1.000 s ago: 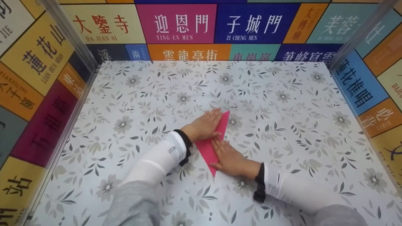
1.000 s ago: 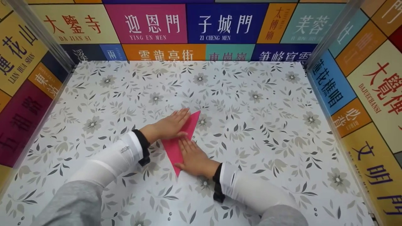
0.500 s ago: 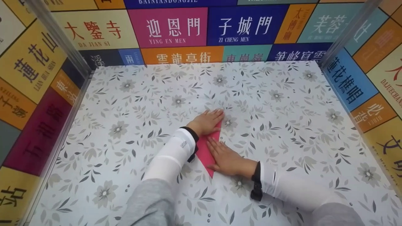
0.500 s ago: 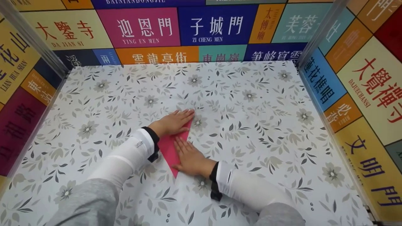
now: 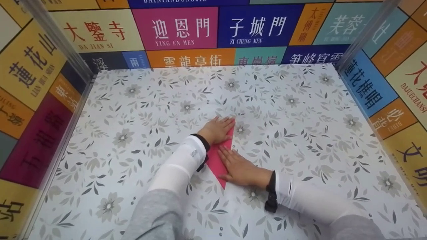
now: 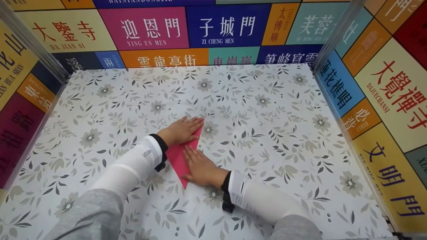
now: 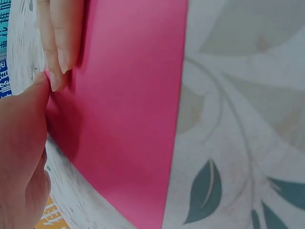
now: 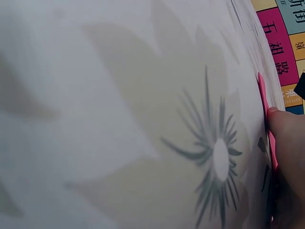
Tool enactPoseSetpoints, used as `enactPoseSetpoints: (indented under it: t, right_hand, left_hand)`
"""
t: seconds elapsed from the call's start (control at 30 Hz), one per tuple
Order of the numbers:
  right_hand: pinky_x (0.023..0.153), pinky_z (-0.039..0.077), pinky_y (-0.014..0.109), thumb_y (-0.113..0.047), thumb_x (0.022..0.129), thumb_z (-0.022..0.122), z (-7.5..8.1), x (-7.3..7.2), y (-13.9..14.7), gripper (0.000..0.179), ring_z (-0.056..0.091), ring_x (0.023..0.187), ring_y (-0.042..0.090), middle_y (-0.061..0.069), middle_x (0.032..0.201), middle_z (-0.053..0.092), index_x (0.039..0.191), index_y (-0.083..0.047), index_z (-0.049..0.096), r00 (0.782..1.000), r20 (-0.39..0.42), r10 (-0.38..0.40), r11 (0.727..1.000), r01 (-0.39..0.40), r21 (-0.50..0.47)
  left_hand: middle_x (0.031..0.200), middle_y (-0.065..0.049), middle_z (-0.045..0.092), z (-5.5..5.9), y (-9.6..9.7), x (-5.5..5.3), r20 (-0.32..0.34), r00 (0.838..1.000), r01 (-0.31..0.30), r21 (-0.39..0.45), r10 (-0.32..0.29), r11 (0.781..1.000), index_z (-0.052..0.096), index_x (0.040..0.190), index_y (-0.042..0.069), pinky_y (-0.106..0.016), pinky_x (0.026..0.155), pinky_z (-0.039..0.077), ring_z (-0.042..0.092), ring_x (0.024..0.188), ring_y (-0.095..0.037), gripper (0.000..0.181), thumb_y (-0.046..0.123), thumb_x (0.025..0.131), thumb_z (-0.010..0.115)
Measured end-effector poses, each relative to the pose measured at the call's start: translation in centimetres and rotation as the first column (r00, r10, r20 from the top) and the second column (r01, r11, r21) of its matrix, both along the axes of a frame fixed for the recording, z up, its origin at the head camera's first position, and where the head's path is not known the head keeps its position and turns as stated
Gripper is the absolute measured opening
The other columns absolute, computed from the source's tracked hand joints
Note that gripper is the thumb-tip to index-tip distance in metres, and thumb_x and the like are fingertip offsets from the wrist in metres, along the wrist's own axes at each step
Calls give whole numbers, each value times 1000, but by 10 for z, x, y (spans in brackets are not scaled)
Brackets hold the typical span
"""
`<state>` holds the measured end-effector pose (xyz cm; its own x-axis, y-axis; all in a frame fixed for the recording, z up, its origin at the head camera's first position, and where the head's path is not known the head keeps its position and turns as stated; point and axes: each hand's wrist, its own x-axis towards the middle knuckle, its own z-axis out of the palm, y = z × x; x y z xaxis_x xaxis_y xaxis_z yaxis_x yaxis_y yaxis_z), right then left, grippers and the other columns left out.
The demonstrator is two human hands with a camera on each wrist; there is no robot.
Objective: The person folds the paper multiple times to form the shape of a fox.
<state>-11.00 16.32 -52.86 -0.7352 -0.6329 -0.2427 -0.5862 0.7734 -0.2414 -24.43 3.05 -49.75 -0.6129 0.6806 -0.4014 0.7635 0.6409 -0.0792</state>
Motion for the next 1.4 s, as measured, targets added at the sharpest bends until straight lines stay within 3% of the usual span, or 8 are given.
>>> enactPoseSetpoints:
  t: [0.2, 0.4, 0.53, 0.77, 1.03, 1.2, 1.4]
  right_hand:
    - [122, 13, 44, -55, 97, 44, 3, -5, 4, 87, 3, 151, 29, 16, 163, 4, 154, -1, 8, 1000, 4, 15, 1000, -15, 3]
    - [120, 18, 49, -50, 96, 51, 9, -5, 10, 84, 10, 150, 35, 20, 161, 14, 152, 3, 18, 999, -28, 40, 999, -41, -30]
    - [119, 20, 51, -51, 92, 56, 11, -4, 13, 87, 15, 149, 36, 20, 160, 20, 152, 2, 21, 999, -43, -17, 1000, 16, -26]
    - [121, 18, 47, -52, 88, 63, 16, -9, 21, 97, 14, 149, 36, 20, 160, 18, 152, 4, 18, 994, -23, -103, 995, 103, 16]
    - [118, 23, 51, -45, 86, 69, 21, -13, 35, 93, 19, 144, 46, 34, 153, 24, 146, 13, 28, 988, -36, -153, 988, 154, 22]
    - [116, 26, 53, -39, 86, 71, 28, -18, 43, 86, 21, 143, 48, 35, 152, 26, 144, 11, 33, 984, -23, -178, 983, 179, 29]
    - [118, 22, 52, -40, 88, 68, 29, -25, 53, 84, 21, 143, 48, 37, 151, 25, 144, 12, 33, 986, -43, -161, 983, 164, 85]
  left_hand:
    - [165, -1, 6, 1, 1, -4, -12, 1000, -6, 8, 6, 1000, 10, 157, 14, -44, 123, 10, 5, 151, -19, 68, 50, 103, 30]
    - [164, 0, 7, -2, -3, -4, -11, 998, -59, 36, 60, 998, 12, 157, 14, -44, 123, 10, 6, 151, -18, 68, 50, 103, 31]
    - [164, -1, 9, 0, -5, -4, 8, 995, -100, 52, 99, 994, 12, 157, 13, -46, 122, 11, 7, 151, -20, 69, 50, 102, 31]
    - [164, -3, 10, 7, -7, -5, -8, 988, -152, 9, 152, 988, 12, 156, 11, -47, 122, 11, 8, 151, -21, 73, 55, 101, 30]
    - [164, -3, 11, 7, -16, -10, -9, 990, -143, 28, 143, 989, 15, 156, 13, -50, 122, 12, 8, 151, -21, 65, 44, 103, 34]
    - [164, -2, 13, 8, -19, -13, 57, 994, -96, 46, 94, 994, 17, 156, 14, -50, 122, 11, 8, 151, -22, 63, 29, 101, 41]
    - [163, -4, 15, 10, -25, -15, 139, 984, -125, 71, 114, 990, 19, 156, 13, -47, 122, 11, 11, 151, -21, 64, 28, 100, 45]
